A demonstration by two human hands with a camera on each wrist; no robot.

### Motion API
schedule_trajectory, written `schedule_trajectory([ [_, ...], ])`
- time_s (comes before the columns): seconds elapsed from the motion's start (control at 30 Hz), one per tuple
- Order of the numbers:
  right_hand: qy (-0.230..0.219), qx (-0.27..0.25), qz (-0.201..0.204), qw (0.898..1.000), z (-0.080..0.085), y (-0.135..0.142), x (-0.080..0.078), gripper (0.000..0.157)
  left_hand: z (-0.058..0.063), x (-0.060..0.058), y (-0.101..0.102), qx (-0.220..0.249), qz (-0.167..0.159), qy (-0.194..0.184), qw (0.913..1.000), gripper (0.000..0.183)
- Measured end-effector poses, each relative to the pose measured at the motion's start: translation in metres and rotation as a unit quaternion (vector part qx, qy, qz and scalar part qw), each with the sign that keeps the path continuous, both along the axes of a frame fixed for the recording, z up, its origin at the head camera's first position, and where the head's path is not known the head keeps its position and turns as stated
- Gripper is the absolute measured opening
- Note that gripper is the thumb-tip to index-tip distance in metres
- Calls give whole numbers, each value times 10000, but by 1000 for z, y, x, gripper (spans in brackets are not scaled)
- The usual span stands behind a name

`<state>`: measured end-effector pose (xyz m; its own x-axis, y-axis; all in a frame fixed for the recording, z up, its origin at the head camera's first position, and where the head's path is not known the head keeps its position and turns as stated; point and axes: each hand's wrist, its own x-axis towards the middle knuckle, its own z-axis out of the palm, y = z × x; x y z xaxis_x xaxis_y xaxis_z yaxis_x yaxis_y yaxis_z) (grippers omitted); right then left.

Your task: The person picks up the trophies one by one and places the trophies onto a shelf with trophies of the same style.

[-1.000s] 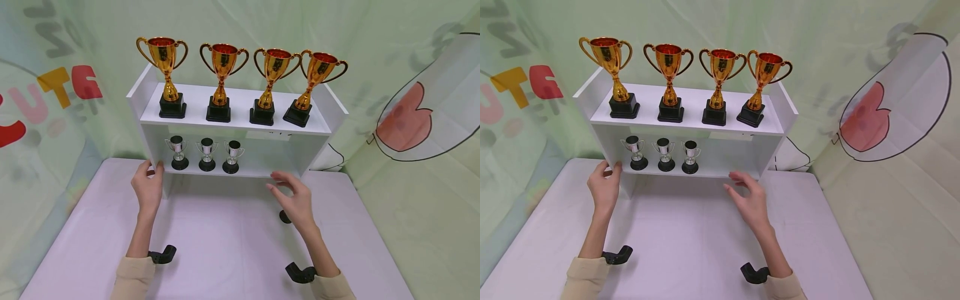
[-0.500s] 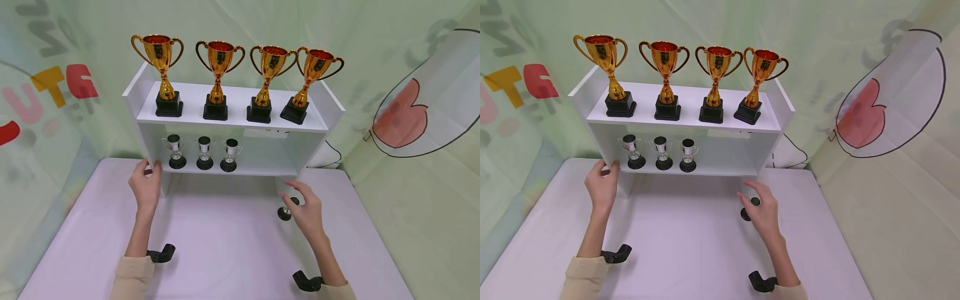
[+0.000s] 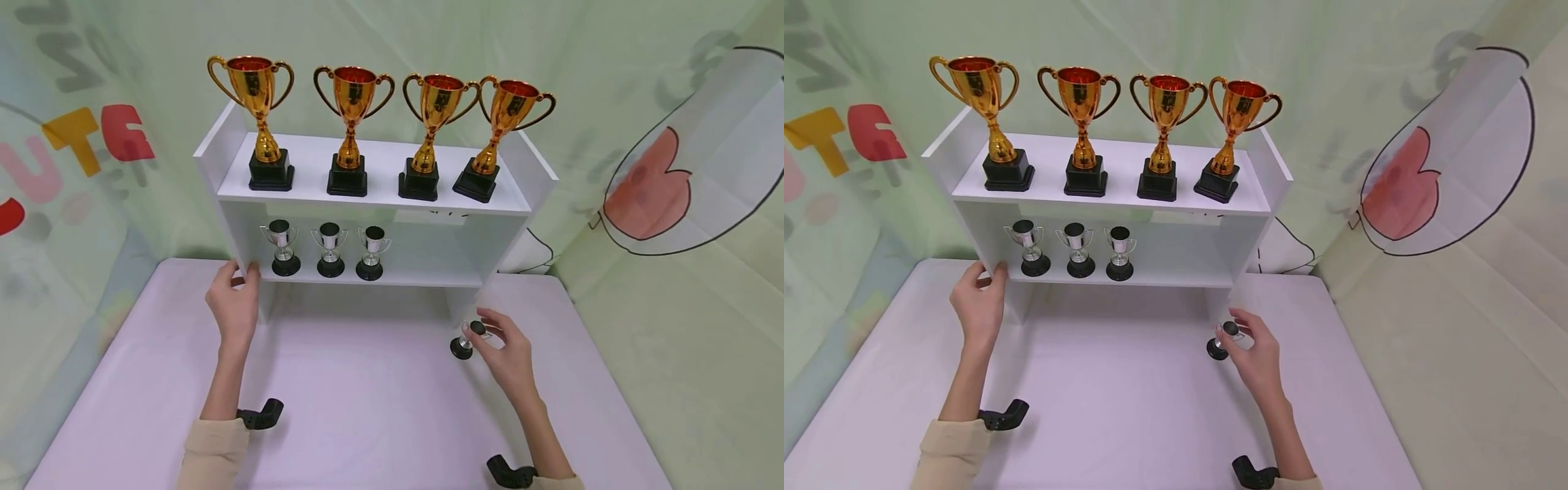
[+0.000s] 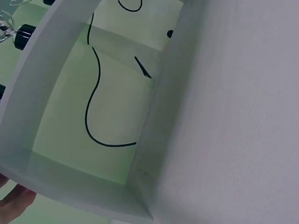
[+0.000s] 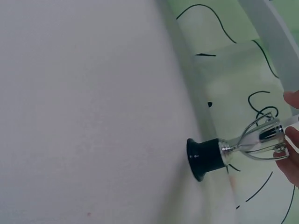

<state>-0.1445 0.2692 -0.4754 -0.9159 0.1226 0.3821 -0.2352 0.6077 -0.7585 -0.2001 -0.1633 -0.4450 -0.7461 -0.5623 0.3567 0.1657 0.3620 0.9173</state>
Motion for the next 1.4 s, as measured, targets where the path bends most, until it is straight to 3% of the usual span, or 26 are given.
schedule_trajectory([
  [0.37,-494,-777,-204,9955,-19,6,-5,46,-2,0,-1,-43,24,-13,10000,27],
  [0.57,-830,-1126,-311,9897,-1,-6,4,43,0,0,-1,-80,17,-4,10000,28],
  [0.7,-952,-1359,-276,9858,-1,-5,4,42,-1,-1,0,-51,-13,1,10000,28],
  [0.93,-849,-1392,-445,9856,-21,9,-4,42,-2,0,1,-67,-25,22,10000,27],
  [1.4,-523,-1238,-174,9908,-9,0,2,42,-3,0,-1,-105,11,147,9998,26],
])
